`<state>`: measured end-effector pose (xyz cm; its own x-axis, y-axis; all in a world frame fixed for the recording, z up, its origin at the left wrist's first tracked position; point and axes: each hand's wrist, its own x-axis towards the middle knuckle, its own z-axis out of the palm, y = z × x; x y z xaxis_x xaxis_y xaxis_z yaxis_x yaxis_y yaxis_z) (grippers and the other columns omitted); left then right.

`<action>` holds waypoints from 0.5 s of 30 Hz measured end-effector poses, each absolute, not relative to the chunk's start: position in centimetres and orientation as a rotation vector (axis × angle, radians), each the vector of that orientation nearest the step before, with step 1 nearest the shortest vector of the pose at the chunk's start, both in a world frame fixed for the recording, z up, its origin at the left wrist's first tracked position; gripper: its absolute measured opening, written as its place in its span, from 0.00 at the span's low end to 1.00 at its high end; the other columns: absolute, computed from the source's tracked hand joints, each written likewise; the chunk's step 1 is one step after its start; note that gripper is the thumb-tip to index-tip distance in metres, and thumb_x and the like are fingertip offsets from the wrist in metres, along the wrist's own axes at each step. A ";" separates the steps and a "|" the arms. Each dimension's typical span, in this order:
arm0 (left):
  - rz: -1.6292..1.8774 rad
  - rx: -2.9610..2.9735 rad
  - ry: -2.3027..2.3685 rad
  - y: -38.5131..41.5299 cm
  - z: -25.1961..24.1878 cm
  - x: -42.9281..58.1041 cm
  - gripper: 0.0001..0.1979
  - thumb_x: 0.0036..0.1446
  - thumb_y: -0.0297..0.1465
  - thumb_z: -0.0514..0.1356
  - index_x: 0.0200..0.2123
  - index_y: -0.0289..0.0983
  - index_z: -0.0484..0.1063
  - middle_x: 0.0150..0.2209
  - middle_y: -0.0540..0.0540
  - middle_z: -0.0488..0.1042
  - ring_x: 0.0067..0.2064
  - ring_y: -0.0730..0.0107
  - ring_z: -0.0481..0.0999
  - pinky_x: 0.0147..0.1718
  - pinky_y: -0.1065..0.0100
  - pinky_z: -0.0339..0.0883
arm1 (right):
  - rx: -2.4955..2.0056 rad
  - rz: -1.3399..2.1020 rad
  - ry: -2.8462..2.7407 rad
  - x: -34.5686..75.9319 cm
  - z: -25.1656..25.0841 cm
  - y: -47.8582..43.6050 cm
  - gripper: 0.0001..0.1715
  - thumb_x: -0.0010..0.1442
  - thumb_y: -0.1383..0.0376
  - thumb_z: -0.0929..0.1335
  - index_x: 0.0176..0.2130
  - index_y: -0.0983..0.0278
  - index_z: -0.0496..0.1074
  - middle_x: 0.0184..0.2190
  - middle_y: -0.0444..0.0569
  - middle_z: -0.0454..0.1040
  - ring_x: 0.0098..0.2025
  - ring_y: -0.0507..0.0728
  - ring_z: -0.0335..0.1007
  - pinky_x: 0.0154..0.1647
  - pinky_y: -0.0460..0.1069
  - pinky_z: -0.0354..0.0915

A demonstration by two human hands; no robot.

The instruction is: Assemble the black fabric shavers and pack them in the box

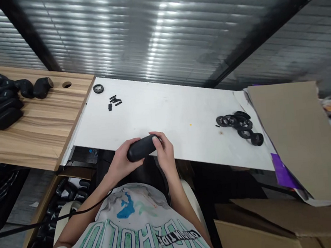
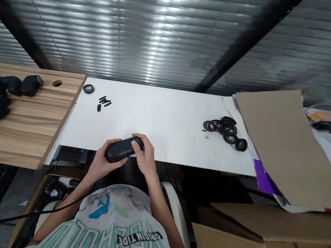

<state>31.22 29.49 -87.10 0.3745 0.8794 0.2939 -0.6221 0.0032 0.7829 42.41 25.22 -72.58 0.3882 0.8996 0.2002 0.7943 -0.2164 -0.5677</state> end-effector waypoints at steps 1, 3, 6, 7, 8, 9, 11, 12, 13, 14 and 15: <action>1.292 1.159 0.353 29.5 -87.4 31.2 0.28 0.57 0.28 0.71 0.61 0.43 0.74 0.56 0.40 0.80 0.56 0.48 0.80 0.55 0.52 0.75 | -2.073 0.230 -1.386 42.3 -72.9 25.5 0.26 0.68 0.40 0.70 0.49 0.57 0.80 0.47 0.49 0.81 0.50 0.61 0.74 0.53 0.54 0.68; 1.414 1.403 0.367 29.4 -87.9 31.2 0.30 0.59 0.24 0.66 0.64 0.44 0.71 0.55 0.39 0.79 0.55 0.48 0.79 0.53 0.53 0.76 | -2.086 0.227 -1.293 42.1 -73.5 26.1 0.33 0.67 0.35 0.67 0.42 0.60 0.81 0.41 0.49 0.81 0.45 0.60 0.75 0.47 0.52 0.68; 1.528 1.619 0.325 28.9 -88.2 31.3 0.34 0.61 0.22 0.63 0.70 0.42 0.65 0.53 0.39 0.78 0.52 0.49 0.78 0.51 0.53 0.76 | -2.099 0.156 -1.232 41.9 -74.3 26.8 0.42 0.67 0.30 0.64 0.26 0.61 0.77 0.27 0.49 0.77 0.34 0.58 0.72 0.41 0.52 0.66; 1.560 1.656 0.311 28.7 -88.3 31.4 0.36 0.61 0.22 0.62 0.71 0.42 0.64 0.53 0.38 0.78 0.52 0.49 0.78 0.51 0.53 0.76 | -2.100 0.125 -1.225 41.8 -74.5 27.0 0.43 0.66 0.30 0.64 0.23 0.61 0.75 0.23 0.48 0.75 0.31 0.57 0.70 0.39 0.53 0.65; 1.589 1.680 0.305 28.5 -88.4 31.5 0.36 0.62 0.21 0.62 0.72 0.41 0.62 0.53 0.38 0.78 0.51 0.50 0.78 0.51 0.53 0.77 | -2.094 0.098 -1.223 41.8 -74.6 27.2 0.43 0.65 0.30 0.65 0.20 0.60 0.73 0.21 0.48 0.73 0.28 0.57 0.69 0.38 0.53 0.64; 1.613 1.690 0.306 28.4 -88.4 31.5 0.36 0.63 0.21 0.61 0.73 0.41 0.62 0.53 0.37 0.78 0.51 0.50 0.78 0.51 0.53 0.77 | -2.084 0.076 -1.220 41.7 -74.6 27.3 0.43 0.64 0.31 0.67 0.19 0.60 0.73 0.20 0.48 0.72 0.27 0.57 0.69 0.37 0.53 0.64; 1.637 1.688 0.299 28.3 -88.6 31.6 0.35 0.64 0.22 0.61 0.72 0.41 0.62 0.53 0.38 0.78 0.50 0.51 0.78 0.50 0.55 0.77 | -2.076 0.061 -1.198 41.5 -74.5 27.5 0.43 0.63 0.30 0.67 0.17 0.60 0.73 0.19 0.49 0.73 0.25 0.57 0.69 0.35 0.53 0.65; 1.633 1.681 0.290 28.3 -88.7 31.6 0.34 0.65 0.22 0.61 0.72 0.41 0.63 0.53 0.38 0.78 0.50 0.52 0.78 0.50 0.55 0.77 | -2.077 0.059 -1.180 41.4 -74.4 27.6 0.44 0.62 0.29 0.67 0.16 0.60 0.73 0.18 0.49 0.73 0.24 0.57 0.69 0.34 0.54 0.65; 1.622 1.669 0.279 28.4 -88.9 31.6 0.33 0.65 0.22 0.61 0.72 0.42 0.64 0.52 0.38 0.78 0.50 0.52 0.78 0.50 0.55 0.76 | -2.079 0.057 -1.161 41.4 -74.2 27.7 0.45 0.61 0.28 0.67 0.16 0.60 0.73 0.17 0.50 0.73 0.24 0.57 0.69 0.33 0.54 0.65; 1.608 1.648 0.265 28.6 -89.1 31.6 0.33 0.65 0.23 0.62 0.71 0.42 0.65 0.52 0.39 0.78 0.50 0.52 0.78 0.50 0.55 0.76 | -2.080 0.058 -1.142 41.4 -74.1 27.7 0.46 0.60 0.27 0.67 0.15 0.60 0.73 0.17 0.51 0.73 0.23 0.58 0.69 0.32 0.54 0.65; 1.593 1.618 0.251 28.7 -89.2 31.7 0.32 0.64 0.23 0.63 0.70 0.43 0.66 0.52 0.39 0.78 0.51 0.52 0.78 0.50 0.55 0.76 | -2.079 0.057 -1.124 41.5 -74.1 27.8 0.47 0.59 0.25 0.67 0.14 0.59 0.72 0.17 0.51 0.73 0.23 0.58 0.70 0.32 0.54 0.65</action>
